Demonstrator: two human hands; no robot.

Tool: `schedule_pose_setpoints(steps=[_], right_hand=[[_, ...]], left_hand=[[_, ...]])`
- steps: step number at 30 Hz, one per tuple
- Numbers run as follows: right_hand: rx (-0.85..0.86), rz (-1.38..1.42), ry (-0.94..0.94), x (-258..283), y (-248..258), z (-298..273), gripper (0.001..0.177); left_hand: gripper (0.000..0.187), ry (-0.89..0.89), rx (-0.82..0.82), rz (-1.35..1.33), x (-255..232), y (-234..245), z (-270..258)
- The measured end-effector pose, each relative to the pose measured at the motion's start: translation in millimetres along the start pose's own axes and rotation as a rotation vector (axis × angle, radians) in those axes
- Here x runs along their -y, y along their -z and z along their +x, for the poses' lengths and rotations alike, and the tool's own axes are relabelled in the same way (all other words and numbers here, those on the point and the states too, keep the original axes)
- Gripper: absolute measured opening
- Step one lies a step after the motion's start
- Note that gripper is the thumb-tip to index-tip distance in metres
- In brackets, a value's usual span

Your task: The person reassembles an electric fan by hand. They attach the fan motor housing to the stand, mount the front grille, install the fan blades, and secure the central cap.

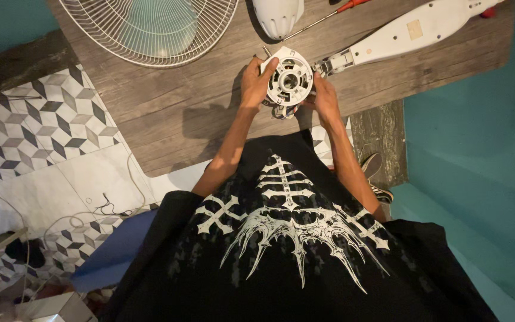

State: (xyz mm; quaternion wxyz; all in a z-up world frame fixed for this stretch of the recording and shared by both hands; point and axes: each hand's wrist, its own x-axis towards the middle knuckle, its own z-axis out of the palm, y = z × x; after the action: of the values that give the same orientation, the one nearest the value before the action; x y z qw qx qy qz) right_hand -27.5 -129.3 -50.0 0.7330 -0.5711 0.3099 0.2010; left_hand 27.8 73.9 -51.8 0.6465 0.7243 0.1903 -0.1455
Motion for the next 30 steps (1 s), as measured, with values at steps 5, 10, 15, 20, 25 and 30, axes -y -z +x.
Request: schedule_pose_setpoints(steps=[5, 10, 15, 20, 25, 30], right_hand=[[0.039, -0.231, 0.338, 14.5, -7.3, -9.0, 0.042], [0.102, -0.248, 0.45, 25.4, -19.9, -20.1, 0.048], [0.119, -0.54, 0.624, 34.8, -21.6, -34.2, 0.072], [0.174, -0.768, 0.735, 41.1, -27.8, -40.8, 0.112], [0.071, -0.773, 0.773, 41.1, -46.6, -48.0, 0.13], [0.057, -0.704, 0.696, 37.7, -51.5, -50.8, 0.128]], left_hand=[[0.043, 0.047, 0.014, 0.034, 2.2, 2.1, 4.5], [0.046, -0.017, 0.002, 0.02, 0.9, 5.7, 3.6], [0.044, -0.015, 0.004, 0.065, 2.5, 5.3, 3.9], [0.042, -0.038, 0.025, 0.035, 4.2, 5.9, 7.5], [0.041, 0.052, 0.087, 0.024, -18.9, 13.9, 5.0], [0.043, 0.234, 0.045, 0.288, -38.1, 51.4, 19.5]])
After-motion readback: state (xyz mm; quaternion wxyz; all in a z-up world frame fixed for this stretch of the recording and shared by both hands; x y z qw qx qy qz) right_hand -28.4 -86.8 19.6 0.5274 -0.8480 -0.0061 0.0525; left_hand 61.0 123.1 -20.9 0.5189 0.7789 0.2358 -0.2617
